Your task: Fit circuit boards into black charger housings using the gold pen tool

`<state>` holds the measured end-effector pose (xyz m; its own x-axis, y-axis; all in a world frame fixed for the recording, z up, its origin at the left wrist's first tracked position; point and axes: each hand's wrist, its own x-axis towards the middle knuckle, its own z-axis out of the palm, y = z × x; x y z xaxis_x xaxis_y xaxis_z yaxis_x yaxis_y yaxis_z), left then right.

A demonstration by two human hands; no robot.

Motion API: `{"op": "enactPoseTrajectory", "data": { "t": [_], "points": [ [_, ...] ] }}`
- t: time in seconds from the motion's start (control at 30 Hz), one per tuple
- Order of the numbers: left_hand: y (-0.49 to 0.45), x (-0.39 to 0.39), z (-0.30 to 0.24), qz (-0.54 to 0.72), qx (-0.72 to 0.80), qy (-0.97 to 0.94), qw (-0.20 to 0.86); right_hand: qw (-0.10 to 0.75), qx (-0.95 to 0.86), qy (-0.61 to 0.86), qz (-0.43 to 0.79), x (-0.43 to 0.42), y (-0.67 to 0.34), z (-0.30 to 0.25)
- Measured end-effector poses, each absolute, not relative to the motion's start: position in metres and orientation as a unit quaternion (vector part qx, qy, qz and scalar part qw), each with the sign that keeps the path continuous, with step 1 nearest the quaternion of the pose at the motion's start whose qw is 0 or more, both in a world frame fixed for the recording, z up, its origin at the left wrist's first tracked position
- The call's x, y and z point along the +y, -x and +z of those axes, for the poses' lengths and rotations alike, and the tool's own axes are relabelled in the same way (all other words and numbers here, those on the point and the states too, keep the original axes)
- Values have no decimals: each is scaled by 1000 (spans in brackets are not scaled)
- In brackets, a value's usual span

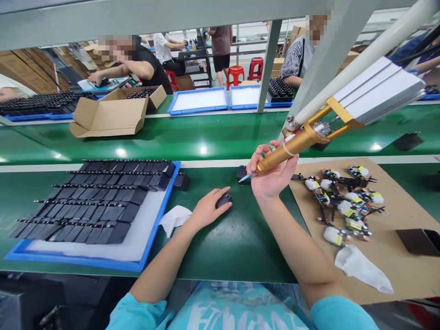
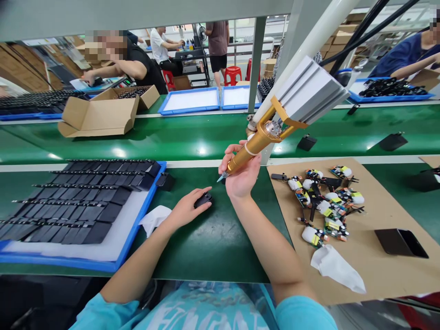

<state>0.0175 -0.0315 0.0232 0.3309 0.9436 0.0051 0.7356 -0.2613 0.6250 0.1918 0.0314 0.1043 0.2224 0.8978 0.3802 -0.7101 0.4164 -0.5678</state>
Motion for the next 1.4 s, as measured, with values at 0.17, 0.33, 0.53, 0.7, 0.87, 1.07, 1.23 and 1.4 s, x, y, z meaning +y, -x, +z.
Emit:
{"op": "enactPoseTrajectory", "data": {
  "t": [0.17,0.33,0.53,0.7,0.87,1.07,1.23,1.4],
  "points": [
    [-13,-24,13,243,510,-744,357,769,-341,129,525,30,-191,104],
    [-11,-12,-5,385,473,-602,515,766,-338,119,534,26,-188,106],
    [-14,-10,-10,439,407,-544,588,760,-333,123,544,23,-186,108],
    [-10,-14,-6,409,440,-608,520,757,-334,125,548,23,-187,109],
    [3,-15,11,220,407,-793,397,755,-333,139,548,22,-187,111],
    [-6,-19,9,238,478,-782,322,754,-368,119,531,17,-180,107],
    [-11,-26,19,322,567,-709,268,745,-398,107,525,11,-176,104],
    [-14,-35,33,386,576,-693,198,742,-401,83,531,6,-174,105]
  ]
}}
